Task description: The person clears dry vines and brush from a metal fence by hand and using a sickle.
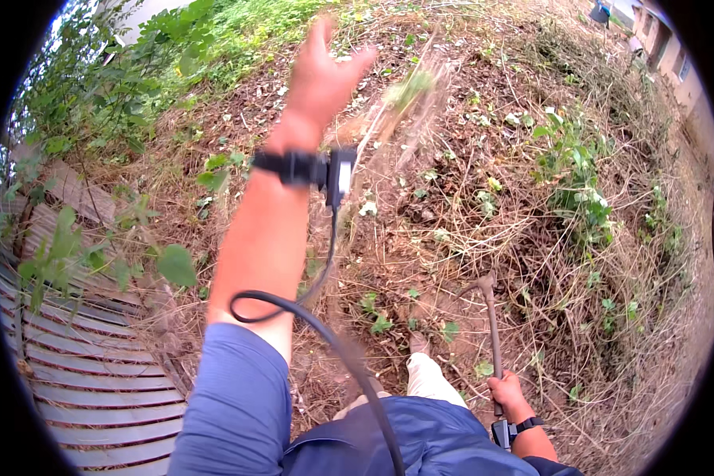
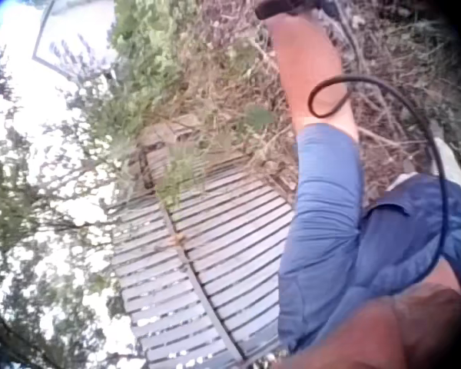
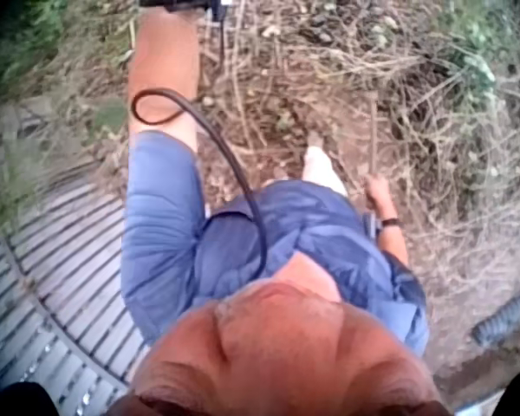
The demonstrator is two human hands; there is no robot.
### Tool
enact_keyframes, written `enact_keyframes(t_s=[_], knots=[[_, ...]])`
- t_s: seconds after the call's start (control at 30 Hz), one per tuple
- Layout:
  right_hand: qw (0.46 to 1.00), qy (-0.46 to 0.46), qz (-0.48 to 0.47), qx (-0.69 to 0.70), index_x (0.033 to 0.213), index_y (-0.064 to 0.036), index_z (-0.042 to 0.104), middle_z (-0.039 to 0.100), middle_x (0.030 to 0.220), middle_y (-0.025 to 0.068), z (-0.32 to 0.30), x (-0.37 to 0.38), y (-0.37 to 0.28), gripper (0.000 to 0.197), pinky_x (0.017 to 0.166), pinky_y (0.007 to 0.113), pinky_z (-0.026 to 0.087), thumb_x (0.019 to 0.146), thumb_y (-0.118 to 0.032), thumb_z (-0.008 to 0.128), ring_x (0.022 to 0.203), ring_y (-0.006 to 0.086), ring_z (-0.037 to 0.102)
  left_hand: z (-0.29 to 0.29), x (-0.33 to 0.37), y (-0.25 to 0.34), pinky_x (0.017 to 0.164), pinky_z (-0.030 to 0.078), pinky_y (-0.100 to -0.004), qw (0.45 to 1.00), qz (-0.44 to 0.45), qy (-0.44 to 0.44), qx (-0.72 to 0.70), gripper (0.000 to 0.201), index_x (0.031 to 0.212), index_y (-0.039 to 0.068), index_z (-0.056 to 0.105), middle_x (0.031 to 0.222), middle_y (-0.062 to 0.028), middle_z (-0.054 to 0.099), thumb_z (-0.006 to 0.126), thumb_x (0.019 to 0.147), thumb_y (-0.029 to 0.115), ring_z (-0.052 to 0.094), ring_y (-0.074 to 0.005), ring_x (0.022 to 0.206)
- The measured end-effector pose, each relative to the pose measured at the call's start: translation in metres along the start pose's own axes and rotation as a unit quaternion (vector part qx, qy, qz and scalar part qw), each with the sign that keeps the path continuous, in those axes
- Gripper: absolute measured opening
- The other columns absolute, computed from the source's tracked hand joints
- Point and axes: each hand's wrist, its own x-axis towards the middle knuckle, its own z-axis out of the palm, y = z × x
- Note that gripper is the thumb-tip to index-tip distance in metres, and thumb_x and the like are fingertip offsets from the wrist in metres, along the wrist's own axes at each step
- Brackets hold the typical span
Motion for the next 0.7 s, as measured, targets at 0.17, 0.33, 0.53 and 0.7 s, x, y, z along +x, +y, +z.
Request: enact_keyframes(t_s=[0.17, 0.33, 0.53, 0.7], knots=[[0.999, -0.024, -0.031, 0.001, 0.083, -0.0039, 0.054, 0.053, 0.058, 0.0031, 0.001, 0.017, -0.051, 0.01, 0.04, 0.031, 0.044, 0.082, -0.011, 0.061, 0.043, 0.0145, 0.052, -0.06, 0.037, 0.04, 0.1, 0.046, -0.0373, 0.995, 0.044, 0.052, -0.066, 0.06, 0.137, -0.004, 0.04, 0.128, -0.0242, 0.056, 0.065, 0.091, 0.024, 0.057, -0.0277, 0.117], [0.992, -0.102, -0.055, -0.051, 0.085, -0.0026, 0.054, 0.053, 0.06, 0.0037, 0.025, 0.028, -0.094, 0.013, 0.042, 0.032, 0.044, 0.081, -0.012, 0.062, 0.046, 0.0146, 0.053, -0.083, -0.117, -0.009, 0.082, 0.052, -0.0324, 0.972, -0.207, -0.013, -0.112, 0.027, 0.109, 0.0, 0.056, 0.098, -0.0093, 0.065, 0.063, 0.091, 0.018, 0.062, -0.0178, 0.092], [0.915, -0.206, -0.139, -0.318, 0.091, 0.0025, 0.059, 0.062, 0.067, 0.0116, 0.082, 0.027, -0.153, 0.025, 0.052, 0.034, 0.05, 0.081, -0.019, 0.063, 0.053, 0.0199, 0.06, -0.126, -0.39, -0.049, 0.086, 0.052, -0.0341, 0.837, -0.453, -0.283, -0.121, 0.04, 0.121, 0.0, 0.056, 0.107, -0.0127, 0.066, 0.066, 0.09, 0.023, 0.064, -0.0199, 0.098], [0.775, -0.296, -0.237, -0.505, 0.095, 0.0031, 0.06, 0.065, 0.073, 0.0173, 0.177, -0.002, -0.205, 0.032, 0.057, 0.037, 0.052, 0.082, -0.026, 0.064, 0.062, 0.0241, 0.066, -0.175, -0.536, -0.058, 0.073, 0.053, -0.0321, 0.679, -0.676, -0.208, -0.197, 0.044, 0.122, -0.004, 0.055, 0.096, -0.0122, 0.066, 0.066, 0.09, 0.024, 0.063, -0.015, 0.081]])
